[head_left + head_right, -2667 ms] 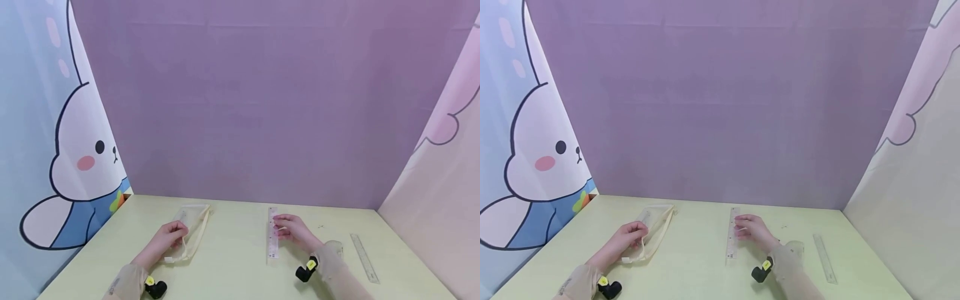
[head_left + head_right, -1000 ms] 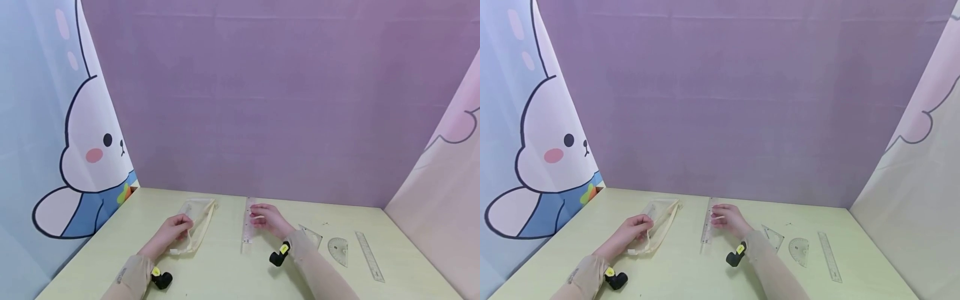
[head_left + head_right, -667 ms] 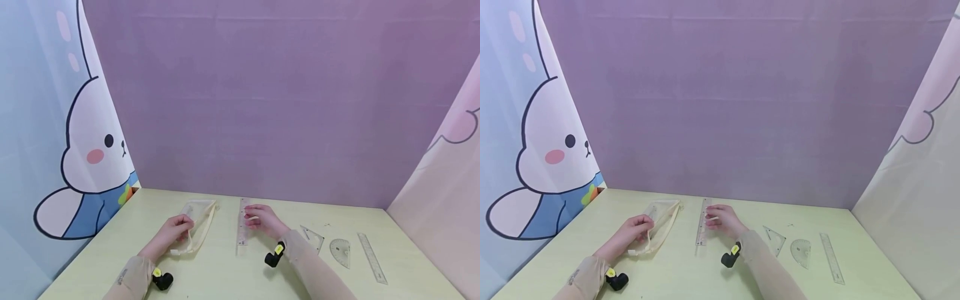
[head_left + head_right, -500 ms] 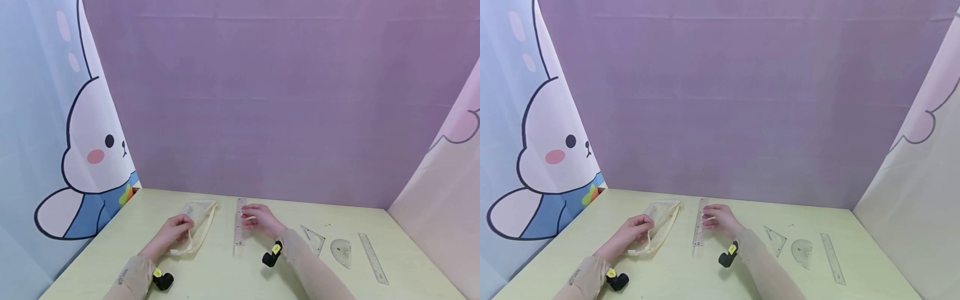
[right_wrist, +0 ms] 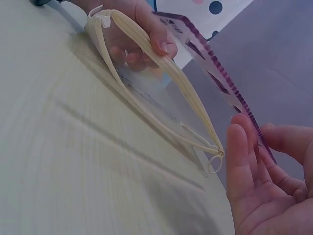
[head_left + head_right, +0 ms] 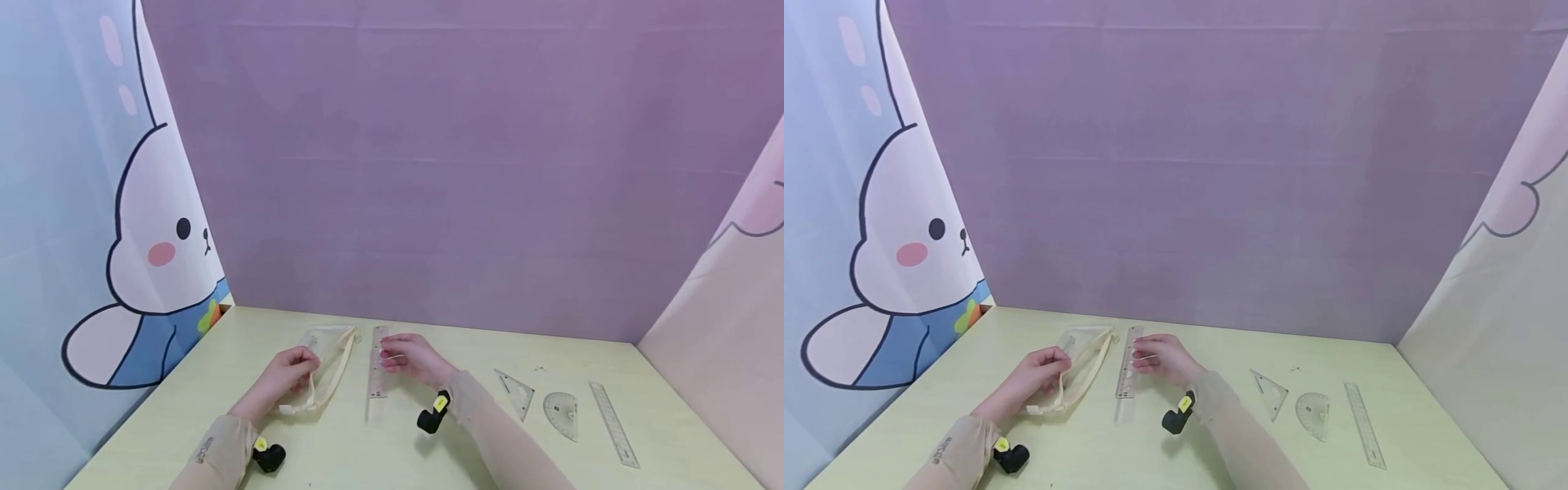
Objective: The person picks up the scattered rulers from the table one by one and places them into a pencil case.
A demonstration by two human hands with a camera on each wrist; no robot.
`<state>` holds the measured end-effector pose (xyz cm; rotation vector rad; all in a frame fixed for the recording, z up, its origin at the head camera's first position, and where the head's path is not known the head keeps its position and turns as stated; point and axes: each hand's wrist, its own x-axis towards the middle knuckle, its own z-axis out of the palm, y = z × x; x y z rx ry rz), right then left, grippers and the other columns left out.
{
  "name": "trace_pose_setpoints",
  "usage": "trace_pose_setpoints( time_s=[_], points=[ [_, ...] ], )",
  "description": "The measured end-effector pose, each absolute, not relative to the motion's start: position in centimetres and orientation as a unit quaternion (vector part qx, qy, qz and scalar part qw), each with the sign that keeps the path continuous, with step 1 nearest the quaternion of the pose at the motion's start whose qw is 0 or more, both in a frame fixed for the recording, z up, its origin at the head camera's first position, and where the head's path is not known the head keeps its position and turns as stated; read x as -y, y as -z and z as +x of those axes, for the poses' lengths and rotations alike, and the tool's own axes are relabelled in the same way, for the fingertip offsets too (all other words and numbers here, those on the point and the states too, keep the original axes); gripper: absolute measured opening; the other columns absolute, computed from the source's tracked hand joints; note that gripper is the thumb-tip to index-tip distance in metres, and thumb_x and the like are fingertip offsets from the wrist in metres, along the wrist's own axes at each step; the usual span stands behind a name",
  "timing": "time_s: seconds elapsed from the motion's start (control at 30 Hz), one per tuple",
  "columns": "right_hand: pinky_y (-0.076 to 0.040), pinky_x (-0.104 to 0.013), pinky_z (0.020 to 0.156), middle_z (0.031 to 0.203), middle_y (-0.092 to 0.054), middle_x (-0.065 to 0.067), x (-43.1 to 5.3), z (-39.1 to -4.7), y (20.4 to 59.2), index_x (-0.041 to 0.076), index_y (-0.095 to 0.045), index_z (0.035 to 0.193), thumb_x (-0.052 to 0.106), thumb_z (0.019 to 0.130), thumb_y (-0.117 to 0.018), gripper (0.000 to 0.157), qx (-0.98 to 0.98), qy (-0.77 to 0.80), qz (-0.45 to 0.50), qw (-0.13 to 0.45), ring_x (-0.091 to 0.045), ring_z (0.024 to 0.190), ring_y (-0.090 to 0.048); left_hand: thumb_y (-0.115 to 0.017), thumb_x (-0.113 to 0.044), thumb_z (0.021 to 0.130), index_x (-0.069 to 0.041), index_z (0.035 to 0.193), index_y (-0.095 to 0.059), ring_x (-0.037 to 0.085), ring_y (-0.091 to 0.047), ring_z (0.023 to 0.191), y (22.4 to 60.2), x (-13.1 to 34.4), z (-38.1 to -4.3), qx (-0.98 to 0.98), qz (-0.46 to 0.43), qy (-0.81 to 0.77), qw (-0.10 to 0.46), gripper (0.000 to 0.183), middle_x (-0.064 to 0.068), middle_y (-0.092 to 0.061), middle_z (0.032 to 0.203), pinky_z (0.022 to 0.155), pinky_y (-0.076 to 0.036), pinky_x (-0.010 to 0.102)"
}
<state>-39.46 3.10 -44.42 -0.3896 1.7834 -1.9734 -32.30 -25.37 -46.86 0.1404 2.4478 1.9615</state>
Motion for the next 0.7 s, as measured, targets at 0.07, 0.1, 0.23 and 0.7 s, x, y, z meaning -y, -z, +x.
trace_pose_setpoints(
  time_s=[0.07,0.1,0.23,0.7],
  points=[
    [-0.055,-0.029,0.072,0.088,-0.064,-0.008,-2.8,-39.3,44.4,-0.012,-0.055,0.12,0.008,0.096,-0.056,0.031,-0.644,0.713,-0.153,0.231,-0.014,0.072,-0.065,-0.064,-0.014,0.093,0.0,0.096,-0.061,0.018,-0.049,0.062,46.7,25.3,-32.2,-0.779,0.041,-0.625,-0.003,0.015,0.006,-0.055,0.074,0.054,-0.046,0.028],
    [-0.055,-0.029,0.073,0.088,-0.064,-0.008,-2.7,-39.3,44.4,-0.012,-0.056,0.12,0.008,0.095,-0.056,0.031,-0.642,0.712,-0.159,0.234,-0.014,0.073,-0.065,-0.063,-0.014,0.093,0.001,0.097,-0.061,0.018,-0.049,0.062,46.6,25.3,-32.2,-0.78,0.041,-0.625,-0.006,0.016,0.006,-0.055,0.075,0.054,-0.046,0.028],
    [-0.055,-0.031,0.076,0.089,-0.065,-0.008,-2.1,-39.0,44.3,-0.011,-0.058,0.118,0.007,0.095,-0.056,0.029,-0.634,0.712,-0.181,0.242,-0.014,0.075,-0.066,-0.062,-0.012,0.094,0.005,0.1,-0.06,0.018,-0.05,0.065,46.4,25.3,-32.2,-0.78,0.041,-0.625,-0.014,0.019,0.007,-0.055,0.077,0.054,-0.046,0.028],
    [-0.054,-0.022,0.065,0.083,-0.066,-0.007,0.5,-38.8,44.5,-0.013,-0.058,0.114,0.004,0.096,-0.054,0.025,-0.641,0.709,-0.145,0.255,-0.012,0.07,-0.066,-0.063,-0.014,0.093,0.003,0.099,-0.061,0.017,-0.051,0.069,46.6,25.4,-32.2,-0.781,0.042,-0.622,-0.02,0.018,0.008,-0.056,0.08,0.053,-0.046,0.028]
  ],
)
